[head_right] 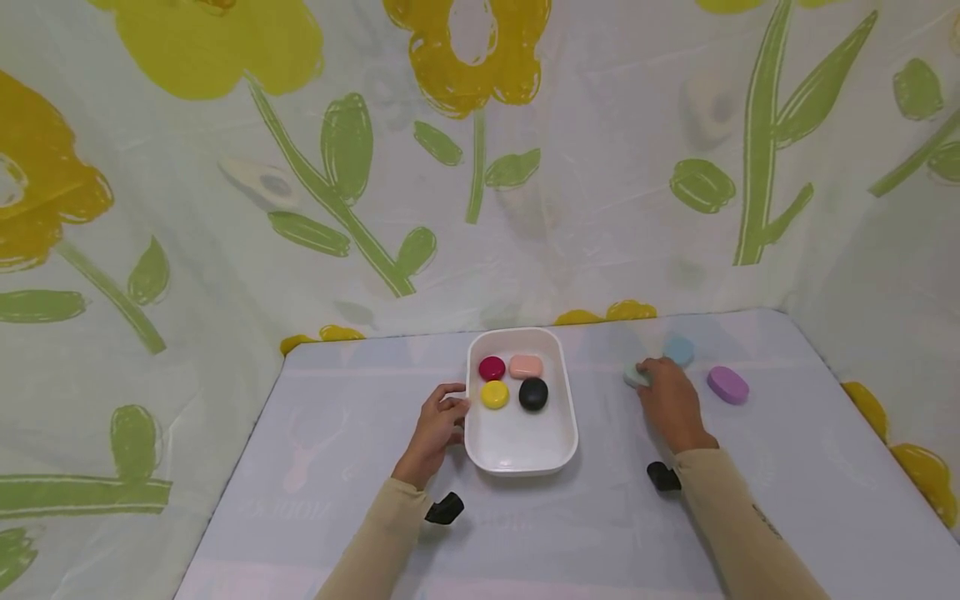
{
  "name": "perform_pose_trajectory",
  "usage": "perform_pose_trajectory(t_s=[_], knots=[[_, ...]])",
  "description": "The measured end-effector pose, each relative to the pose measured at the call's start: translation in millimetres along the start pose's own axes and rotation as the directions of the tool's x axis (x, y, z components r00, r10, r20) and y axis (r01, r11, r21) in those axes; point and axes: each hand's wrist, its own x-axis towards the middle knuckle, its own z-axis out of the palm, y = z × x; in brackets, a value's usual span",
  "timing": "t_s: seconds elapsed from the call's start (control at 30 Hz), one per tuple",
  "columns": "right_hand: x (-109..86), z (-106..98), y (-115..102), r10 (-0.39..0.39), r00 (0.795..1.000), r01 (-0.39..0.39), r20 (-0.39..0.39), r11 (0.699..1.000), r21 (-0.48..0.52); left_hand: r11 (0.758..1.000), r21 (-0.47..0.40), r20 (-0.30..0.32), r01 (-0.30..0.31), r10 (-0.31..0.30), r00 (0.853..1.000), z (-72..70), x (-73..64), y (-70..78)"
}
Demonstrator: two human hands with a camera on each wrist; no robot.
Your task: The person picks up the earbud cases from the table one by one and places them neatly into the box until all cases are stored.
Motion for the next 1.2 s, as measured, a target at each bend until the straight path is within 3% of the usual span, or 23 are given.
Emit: perform_pose_trajectory(t_s=[0.33,0.67,0.9,1.2], knots=[[-7.7,3.6,-11.0,-0.068,0.996,0.073,-0.062,0.994,0.079,1.000,0.002,0.003,0.008,-0.008,1.000,0.3,-2.3,0.9],[-9.9,-2.5,-51.3,-0.170,0.976,0.189,-0.134,0.970,0.152,1.000,0.003,0.005,0.002,-0.002,1.000,-0.3,-1.7,1.0],[-12.8,1.2,-78.2,-0.206,0.971,0.227,-0.121,0.954,0.196,1.000,-0.011,0.006,0.001,-0.001,1.000,-0.4,0.2,0.0],[-16.1,14.0,-109.8,-0.250,0.968,0.251,-0.035,0.944,0.213,1.000,-0.008,0.008,0.002,-0.002,1.000,-1.1,0.4,-1.1]])
